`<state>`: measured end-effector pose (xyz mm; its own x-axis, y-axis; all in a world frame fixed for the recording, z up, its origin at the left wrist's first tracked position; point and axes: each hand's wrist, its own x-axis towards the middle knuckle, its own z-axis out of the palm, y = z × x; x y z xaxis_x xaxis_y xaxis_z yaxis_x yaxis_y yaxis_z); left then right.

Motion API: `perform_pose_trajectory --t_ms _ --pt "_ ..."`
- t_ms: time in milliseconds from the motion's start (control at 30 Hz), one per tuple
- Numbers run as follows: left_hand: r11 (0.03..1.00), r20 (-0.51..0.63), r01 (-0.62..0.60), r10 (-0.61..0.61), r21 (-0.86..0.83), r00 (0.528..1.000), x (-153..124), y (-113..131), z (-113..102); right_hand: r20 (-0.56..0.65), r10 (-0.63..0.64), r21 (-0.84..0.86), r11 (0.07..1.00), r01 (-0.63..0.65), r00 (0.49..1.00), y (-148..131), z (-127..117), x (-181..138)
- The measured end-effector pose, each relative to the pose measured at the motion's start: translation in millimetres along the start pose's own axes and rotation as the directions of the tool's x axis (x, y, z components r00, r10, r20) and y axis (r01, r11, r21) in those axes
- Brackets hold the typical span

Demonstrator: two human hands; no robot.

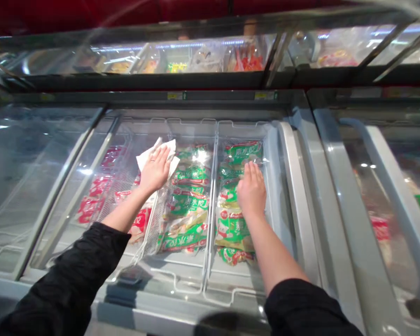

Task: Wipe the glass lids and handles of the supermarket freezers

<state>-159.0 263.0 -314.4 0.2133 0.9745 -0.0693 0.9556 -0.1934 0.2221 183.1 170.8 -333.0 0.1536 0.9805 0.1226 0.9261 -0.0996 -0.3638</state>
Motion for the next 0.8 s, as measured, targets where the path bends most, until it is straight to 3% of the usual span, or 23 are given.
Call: perform_pose_trajectory --t_ms 100,167,333,433,533,633,700,800 --pt "0.995 -0.023 0.098 -0.098 0.032 0.995 -43 -40 -12 0.014 -0.004 -0.03 1.0 0.005 1.0 -2 -2 1" --pt "0.987 -0.042 0.156 -0.154 0.045 0.987 -64 -50 -18 0.029 0.004 -0.059 0.998 -0.002 1.0 -4 -4 3" --pt "0.965 -0.043 0.256 -0.254 0.058 0.966 -78 -41 -20 0.094 0.082 -0.13 0.989 -0.069 0.992 -11 -11 7" --pt "0.965 -0.025 0.254 -0.253 0.056 0.967 -77 -37 -21 0.098 0.182 -0.174 0.971 -0.163 0.978 -28 -5 9" --pt "0.972 -0.016 0.233 -0.232 0.032 0.973 -77 -39 -22 0.055 0.24 -0.148 0.962 -0.23 0.969 -75 16 6" --pt "0.989 0.004 0.148 -0.149 0.011 0.989 -78 -44 -24 0.116 0.041 -0.032 0.999 -0.037 0.992 -148 51 1" --pt "1.0 0.046 0.014 -0.015 0.009 0.999 -80 -53 -28 0.163 -0.073 0.037 0.997 0.068 0.984 -201 74 1" --pt "0.98 0.125 -0.198 0.195 0.012 0.973 -95 -82 -39 0.183 -0.082 0.071 0.995 0.07 0.98 -267 101 10"
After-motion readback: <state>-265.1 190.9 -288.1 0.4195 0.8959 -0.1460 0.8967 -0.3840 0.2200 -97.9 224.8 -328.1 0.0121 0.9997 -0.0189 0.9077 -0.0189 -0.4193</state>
